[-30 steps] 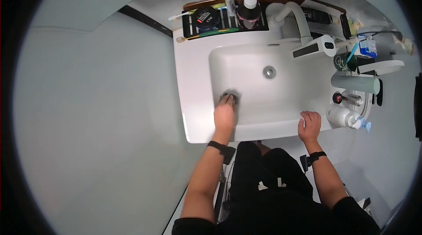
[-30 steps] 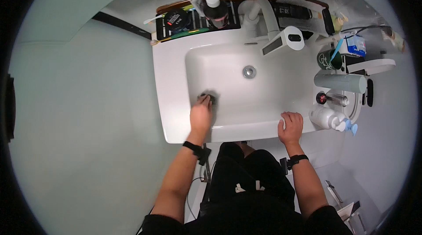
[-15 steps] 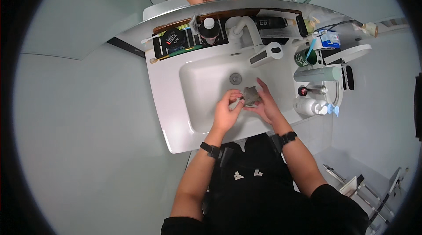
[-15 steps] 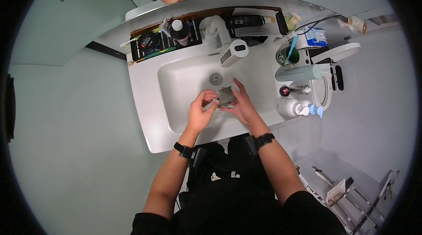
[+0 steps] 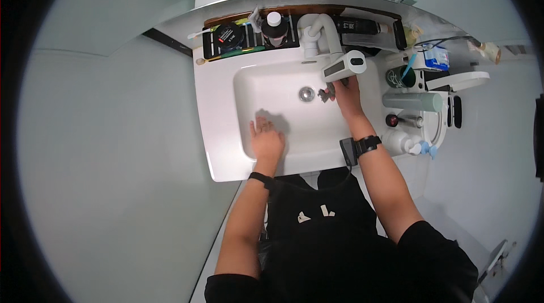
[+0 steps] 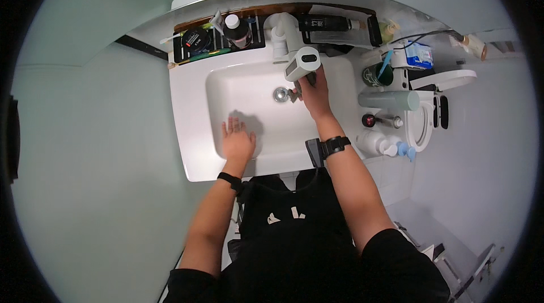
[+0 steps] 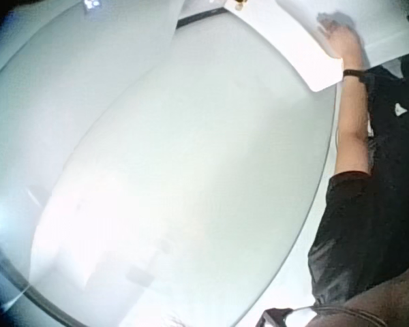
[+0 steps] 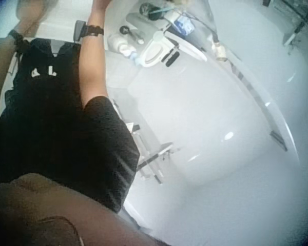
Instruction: The person cleans the bathroom sink area. They wipe the countertop and the edges of the sink basin with a cloth, move various bottles and containers to clean underneath them, and then rinse the cloth in the sink.
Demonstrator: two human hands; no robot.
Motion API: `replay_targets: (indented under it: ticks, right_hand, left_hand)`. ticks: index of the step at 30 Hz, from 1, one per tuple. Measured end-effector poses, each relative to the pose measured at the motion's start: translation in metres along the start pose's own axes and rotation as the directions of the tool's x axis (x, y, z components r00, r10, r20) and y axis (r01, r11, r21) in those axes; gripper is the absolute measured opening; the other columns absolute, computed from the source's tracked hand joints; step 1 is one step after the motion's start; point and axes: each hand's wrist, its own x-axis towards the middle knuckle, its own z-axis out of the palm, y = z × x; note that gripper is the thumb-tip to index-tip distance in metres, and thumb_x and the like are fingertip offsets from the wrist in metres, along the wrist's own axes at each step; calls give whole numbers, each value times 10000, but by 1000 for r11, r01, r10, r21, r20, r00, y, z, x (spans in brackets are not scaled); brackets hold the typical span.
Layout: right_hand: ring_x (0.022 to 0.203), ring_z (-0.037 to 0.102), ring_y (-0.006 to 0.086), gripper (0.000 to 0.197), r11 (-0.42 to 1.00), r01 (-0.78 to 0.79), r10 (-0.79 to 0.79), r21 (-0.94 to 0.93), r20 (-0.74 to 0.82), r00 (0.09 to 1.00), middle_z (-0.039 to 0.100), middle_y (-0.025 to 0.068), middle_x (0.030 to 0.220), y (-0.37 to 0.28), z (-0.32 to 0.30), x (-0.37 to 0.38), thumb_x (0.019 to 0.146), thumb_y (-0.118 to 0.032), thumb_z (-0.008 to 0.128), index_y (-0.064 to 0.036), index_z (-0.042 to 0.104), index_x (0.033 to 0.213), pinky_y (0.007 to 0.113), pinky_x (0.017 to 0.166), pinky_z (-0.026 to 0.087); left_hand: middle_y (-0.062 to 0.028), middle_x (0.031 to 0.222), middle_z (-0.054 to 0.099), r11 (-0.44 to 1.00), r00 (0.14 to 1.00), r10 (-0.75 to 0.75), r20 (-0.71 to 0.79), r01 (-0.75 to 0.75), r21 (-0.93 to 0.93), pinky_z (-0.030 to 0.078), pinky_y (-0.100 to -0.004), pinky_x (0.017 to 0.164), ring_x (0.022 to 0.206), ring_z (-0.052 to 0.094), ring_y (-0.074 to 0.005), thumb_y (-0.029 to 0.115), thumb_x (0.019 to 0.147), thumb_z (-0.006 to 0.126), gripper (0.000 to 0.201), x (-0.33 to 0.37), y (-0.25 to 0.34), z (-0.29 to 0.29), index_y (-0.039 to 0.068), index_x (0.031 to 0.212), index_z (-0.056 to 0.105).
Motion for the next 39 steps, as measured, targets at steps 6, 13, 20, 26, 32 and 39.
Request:
replay_targets:
  ticks: [6,13,20,26,32,39]
  right_hand:
    - [772,694,120,238,985,134,-113,-110,175,978,695,48,980,6,20,14,1046,-173,717,-26,656,1224,288,581,552]
    - [737,697,153,309,976,115,-88,-184,152,985,692,56,945,33,-1,32,1015,-165,767,15,631,1225,322,637,621]
    - [865,743,173,286,932,79,-10,-353,193,981,719,113,1061,21,1,8,1037,-166,675,7,596,1251,326,656,612]
    - [1184,698,271,350,772,-472,335,426,358,871,686,99,1248,59,-10,2,1057,-121,655,-72,548,1386,452,979,598]
    - [1055,729,200,282,955,-294,294,-33,217,931,719,53,1132,86,-1,24,1043,-204,738,-56,646,1265,379,871,627]
    - [896,714,188,250,949,-299,285,-97,-133,949,714,40,1001,69,-15,46,1045,-254,749,-82,671,1210,368,782,652]
  left_hand:
    - [-193,1296,739,848,992,-83,-97,20,-529,475,-481,1142,1277,626,-407,242,992,663,369,-11,39,-9,24,1280,739]
    - [-188,1221,767,686,965,-201,-168,16,-727,512,-470,1085,1195,664,-405,144,978,666,303,-19,46,-14,22,1243,749]
    - [-128,1276,770,195,969,-231,94,141,-971,489,-357,1108,1276,671,-255,182,1067,624,359,11,62,-11,8,1371,703]
    - [-81,1363,703,-455,923,-138,359,263,-851,490,-321,1064,1182,657,-169,208,1097,626,513,64,112,-15,39,1569,517]
    - [-35,1131,710,-496,920,-255,296,138,-857,540,-287,837,945,645,-121,135,1040,714,370,116,123,23,31,1390,650]
    - [-13,989,738,-482,841,-508,184,-101,-870,529,-275,764,832,638,-107,97,1012,766,142,136,82,48,23,1133,746]
